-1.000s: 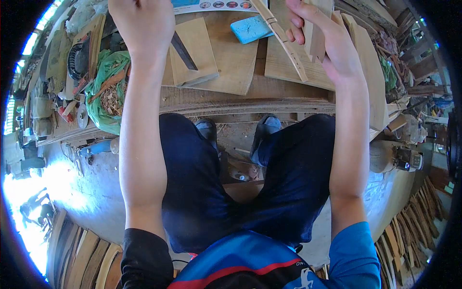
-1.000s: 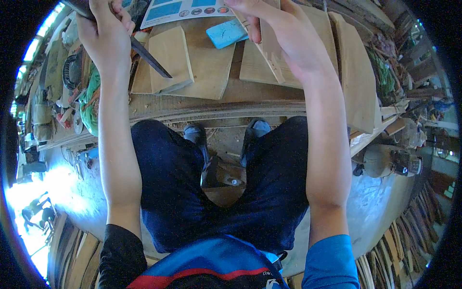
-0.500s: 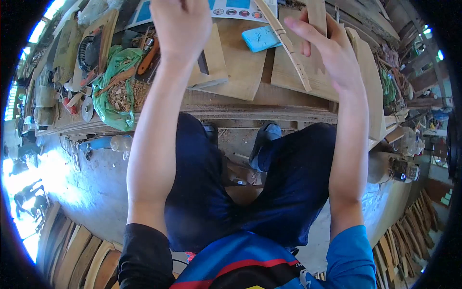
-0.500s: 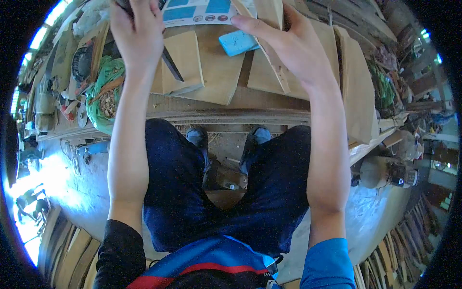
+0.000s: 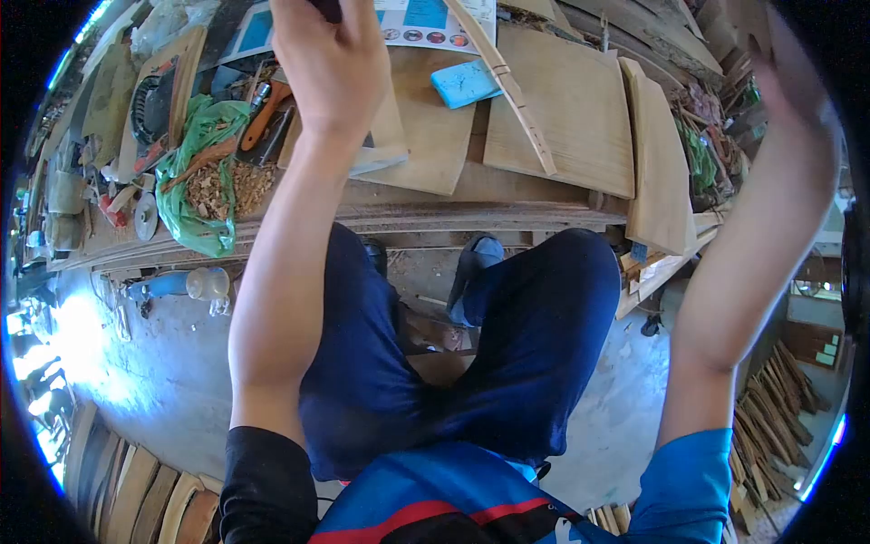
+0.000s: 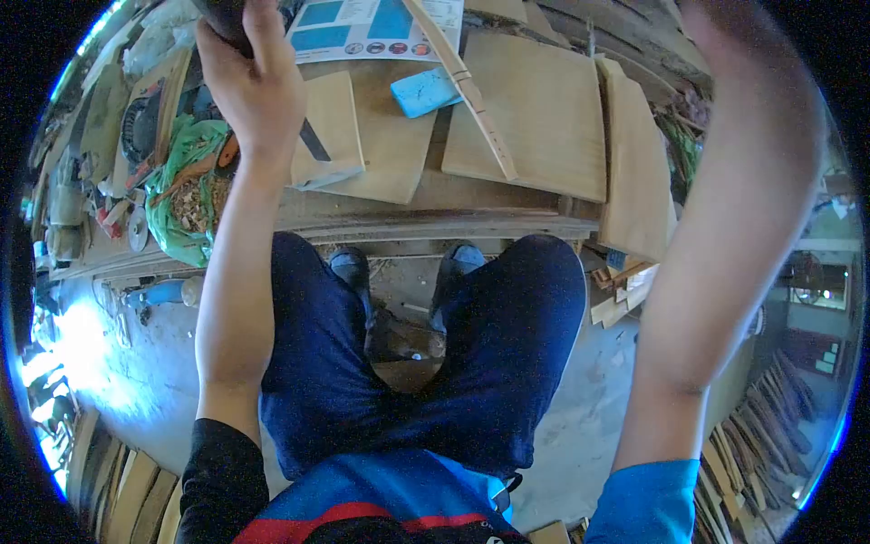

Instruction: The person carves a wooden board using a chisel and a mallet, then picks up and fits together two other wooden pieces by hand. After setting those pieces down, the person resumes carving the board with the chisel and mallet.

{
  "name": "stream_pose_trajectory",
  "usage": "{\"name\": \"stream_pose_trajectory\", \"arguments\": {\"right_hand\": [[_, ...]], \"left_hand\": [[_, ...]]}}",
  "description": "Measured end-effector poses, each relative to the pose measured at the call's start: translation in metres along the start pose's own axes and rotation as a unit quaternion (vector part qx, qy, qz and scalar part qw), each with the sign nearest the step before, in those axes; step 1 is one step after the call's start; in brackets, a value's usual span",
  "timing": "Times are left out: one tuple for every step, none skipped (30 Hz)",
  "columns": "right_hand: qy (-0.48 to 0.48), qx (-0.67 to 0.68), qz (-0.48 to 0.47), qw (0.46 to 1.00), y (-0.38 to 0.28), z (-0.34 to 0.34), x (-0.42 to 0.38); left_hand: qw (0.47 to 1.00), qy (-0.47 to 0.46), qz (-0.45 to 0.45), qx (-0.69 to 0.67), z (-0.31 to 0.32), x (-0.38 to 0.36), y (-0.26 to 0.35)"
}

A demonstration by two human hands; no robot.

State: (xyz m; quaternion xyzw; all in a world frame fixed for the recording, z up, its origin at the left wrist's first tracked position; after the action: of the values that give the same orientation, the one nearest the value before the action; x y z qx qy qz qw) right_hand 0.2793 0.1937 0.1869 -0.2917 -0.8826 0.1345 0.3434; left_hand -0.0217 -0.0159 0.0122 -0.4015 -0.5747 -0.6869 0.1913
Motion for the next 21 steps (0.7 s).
{"name": "stream_pose_trajectory", "arguments": {"right_hand": [[0.012,0.0,0.012,1.0,0.017,0.0,-0.002],[0.025,0.006,0.025,0.999,0.032,0.004,-0.008],[0.037,0.014,0.039,0.998,0.049,0.014,-0.015],[0.047,0.025,0.051,0.997,0.063,0.025,-0.025],[0.06,0.037,0.062,0.996,0.076,0.042,-0.036],[0.072,0.044,0.071,0.994,0.085,0.056,-0.046],[0.086,0.054,0.078,0.992,0.092,0.076,-0.058],[0.097,0.059,0.081,0.99,0.096,0.087,-0.062],[0.108,0.06,0.078,0.989,0.099,0.091,-0.062],[0.118,0.059,0.071,0.989,0.096,0.09,-0.059],[0.13,0.056,0.056,0.988,0.092,0.082,-0.051],[0.138,0.052,0.035,0.988,0.084,0.07,-0.044],[0.144,0.05,0.012,0.988,0.074,0.059,-0.037],[0.14,0.046,-0.009,0.989,0.062,0.046,-0.032],[0.124,0.044,-0.031,0.991,0.048,0.036,-0.027],[0.099,0.039,-0.047,0.993,0.034,0.03,-0.024],[0.051,0.025,-0.051,0.997,0.024,0.031,-0.022],[-0.006,0.0,-0.044,0.999,0.017,0.036,-0.021],[-0.071,-0.031,-0.041,0.996,0.009,0.044,-0.02],[-0.12,-0.055,-0.046,0.99,-0.001,0.049,-0.02],[-0.157,-0.066,-0.063,0.983,-0.017,0.049,-0.018]], "left_hand": [[0.999,0.003,-0.005,-0.034,0.0,0.0,-0.004],[0.998,0.005,-0.01,-0.066,0.002,0.002,-0.01],[0.997,0.009,-0.013,-0.076,0.002,0.003,-0.008],[0.996,0.013,-0.017,-0.086,0.002,0.004,-0.007],[0.998,0.006,-0.03,-0.063,0.0,0.004,-0.003],[0.998,-0.001,-0.041,-0.037,-0.003,0.004,0.0],[0.999,-0.009,-0.05,-0.01,-0.005,0.005,0.0],[0.999,0.004,-0.01,-0.03,-0.003,0.006,-0.004],[0.998,0.015,0.027,-0.051,0.002,0.006,-0.011],[0.998,0.016,0.033,-0.056,0.002,0.004,-0.012],[0.997,0.017,0.04,-0.061,0.003,0.002,-0.009],[0.998,0.011,0.02,-0.051,0.001,0.001,-0.007],[0.999,0.004,0.0,-0.04,0.0,0.0,-0.004],[0.999,-0.001,-0.007,-0.032,-0.002,0.001,-0.001],[1.0,-0.007,-0.013,-0.023,-0.003,0.001,0.001],[1.0,-0.012,-0.018,-0.015,-0.003,0.002,0.002],[1.0,-0.001,-0.003,-0.004,-0.003,0.002,0.003],[1.0,0.01,0.011,0.007,-0.002,0.0,0.001],[0.999,0.022,0.026,0.016,0.001,-0.001,0.0],[0.998,0.036,0.054,0.018,0.004,-0.001,-0.005],[0.995,0.051,0.081,0.022,0.006,-0.001,-0.012]]}}
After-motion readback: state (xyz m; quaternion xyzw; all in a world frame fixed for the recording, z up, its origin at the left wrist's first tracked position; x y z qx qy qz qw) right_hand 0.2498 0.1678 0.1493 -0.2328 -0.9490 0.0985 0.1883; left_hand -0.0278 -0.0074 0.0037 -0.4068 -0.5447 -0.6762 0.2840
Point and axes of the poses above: each hand's wrist, its own x-axis towards the middle knuckle, its own z-axis out of the palm, y = z × x, the point moved 3 cm from there along x, towards the middle knuckle, and after that the axes turned 4 degrees about -z, right-handed, at the moved point
